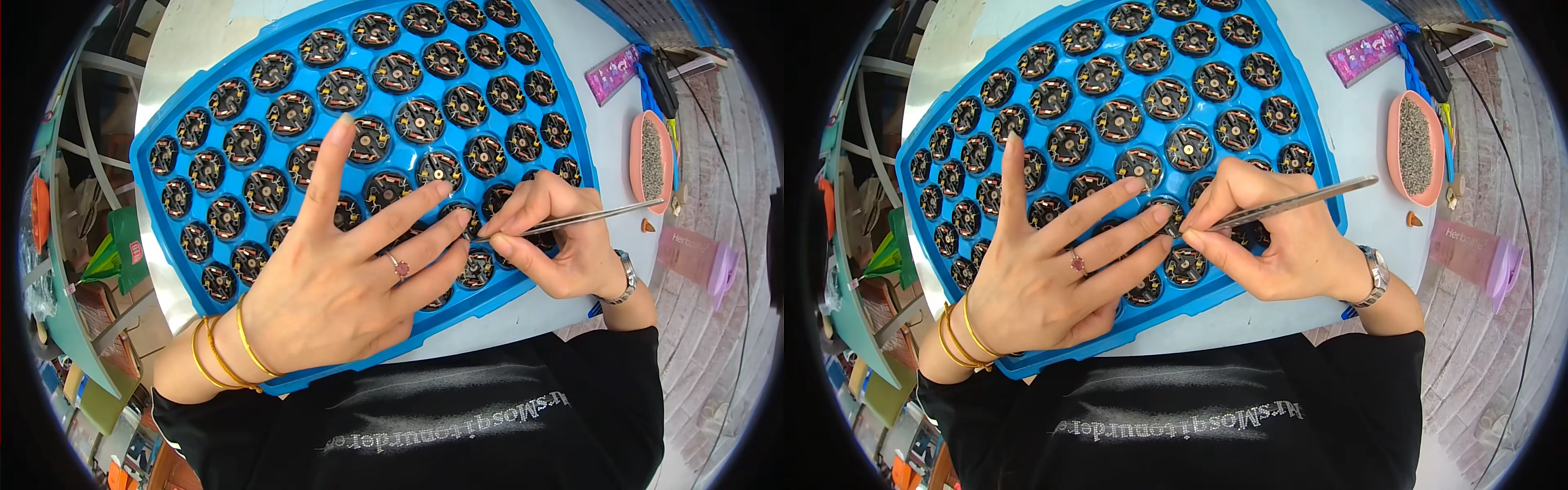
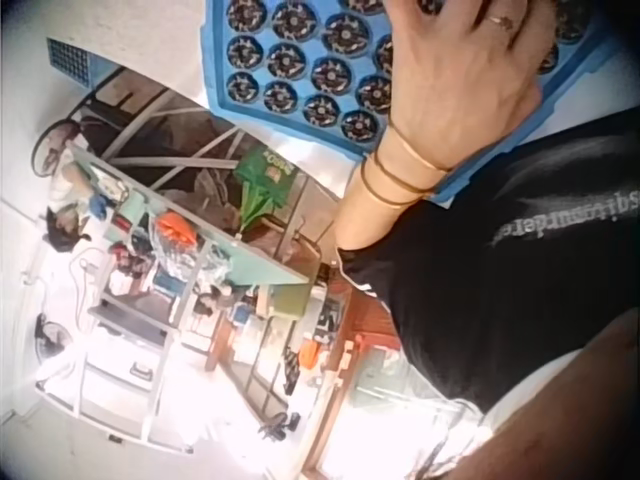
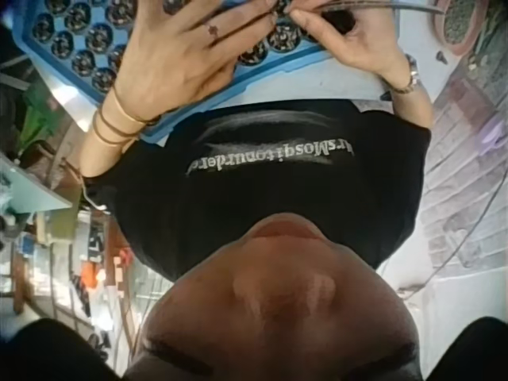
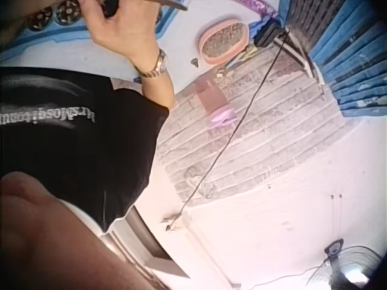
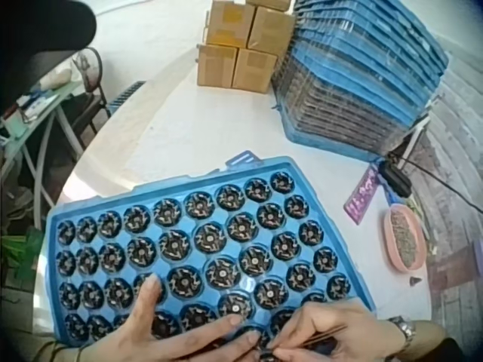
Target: Assemble small electronic components into a tray using a manual pick-and-place tool.
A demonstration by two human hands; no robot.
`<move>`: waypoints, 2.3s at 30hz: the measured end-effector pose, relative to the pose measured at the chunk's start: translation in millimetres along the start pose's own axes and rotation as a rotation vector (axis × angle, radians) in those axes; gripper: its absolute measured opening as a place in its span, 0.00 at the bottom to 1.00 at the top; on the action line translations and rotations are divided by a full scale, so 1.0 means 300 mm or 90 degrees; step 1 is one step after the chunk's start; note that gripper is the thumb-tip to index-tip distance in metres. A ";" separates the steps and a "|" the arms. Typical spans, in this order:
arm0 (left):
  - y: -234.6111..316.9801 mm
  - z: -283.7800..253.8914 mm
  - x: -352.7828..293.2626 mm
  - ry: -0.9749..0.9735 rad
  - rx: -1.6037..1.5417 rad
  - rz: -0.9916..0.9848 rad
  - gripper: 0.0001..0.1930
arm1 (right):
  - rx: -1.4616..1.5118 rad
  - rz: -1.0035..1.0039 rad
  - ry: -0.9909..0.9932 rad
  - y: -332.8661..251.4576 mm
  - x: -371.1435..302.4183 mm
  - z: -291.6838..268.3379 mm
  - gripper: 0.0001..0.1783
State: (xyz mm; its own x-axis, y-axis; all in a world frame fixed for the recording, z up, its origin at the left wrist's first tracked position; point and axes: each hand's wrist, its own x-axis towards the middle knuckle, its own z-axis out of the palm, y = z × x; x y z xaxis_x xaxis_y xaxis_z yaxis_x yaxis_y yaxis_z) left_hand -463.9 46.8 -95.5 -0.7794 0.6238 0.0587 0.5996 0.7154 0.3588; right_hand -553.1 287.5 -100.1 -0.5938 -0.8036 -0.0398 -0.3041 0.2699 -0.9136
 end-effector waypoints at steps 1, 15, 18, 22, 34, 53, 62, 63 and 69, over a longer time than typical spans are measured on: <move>-0.001 0.003 0.002 0.002 0.002 -0.001 0.23 | 0.001 0.002 -0.003 0.002 0.001 -0.002 0.11; -0.001 -0.001 0.005 -0.013 -0.024 0.000 0.22 | -0.016 0.043 0.050 0.003 -0.007 -0.001 0.09; -0.002 -0.001 0.008 -0.008 -0.013 0.005 0.22 | -0.035 0.025 0.030 0.007 0.000 -0.005 0.09; -0.009 -0.001 0.008 0.001 0.007 0.015 0.23 | 0.044 0.079 0.043 0.013 0.000 -0.008 0.09; -0.005 -0.021 0.007 -0.029 -0.052 -0.004 0.25 | 0.020 0.048 0.036 0.014 0.010 -0.001 0.09; -0.004 -0.034 0.007 -0.039 -0.062 -0.017 0.29 | -0.329 -0.288 -0.012 -0.002 -0.030 0.037 0.10; -0.003 -0.031 0.000 -0.045 -0.065 -0.024 0.30 | 0.028 0.036 0.061 0.009 -0.019 0.013 0.11; -0.005 -0.032 -0.001 -0.044 -0.065 -0.023 0.30 | 0.042 0.050 0.057 0.003 -0.016 0.018 0.11; -0.009 -0.041 -0.010 -0.048 -0.062 -0.019 0.30 | 0.108 0.097 0.058 0.001 -0.012 0.024 0.10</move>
State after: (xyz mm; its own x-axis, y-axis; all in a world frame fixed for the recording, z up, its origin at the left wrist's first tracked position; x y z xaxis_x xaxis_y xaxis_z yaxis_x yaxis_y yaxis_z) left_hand -465.4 39.2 -85.3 -0.7786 0.6271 -0.0217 0.5532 0.7024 0.4478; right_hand -545.9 286.7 -103.2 -0.6908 -0.7069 -0.1521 -0.0816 0.2852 -0.9550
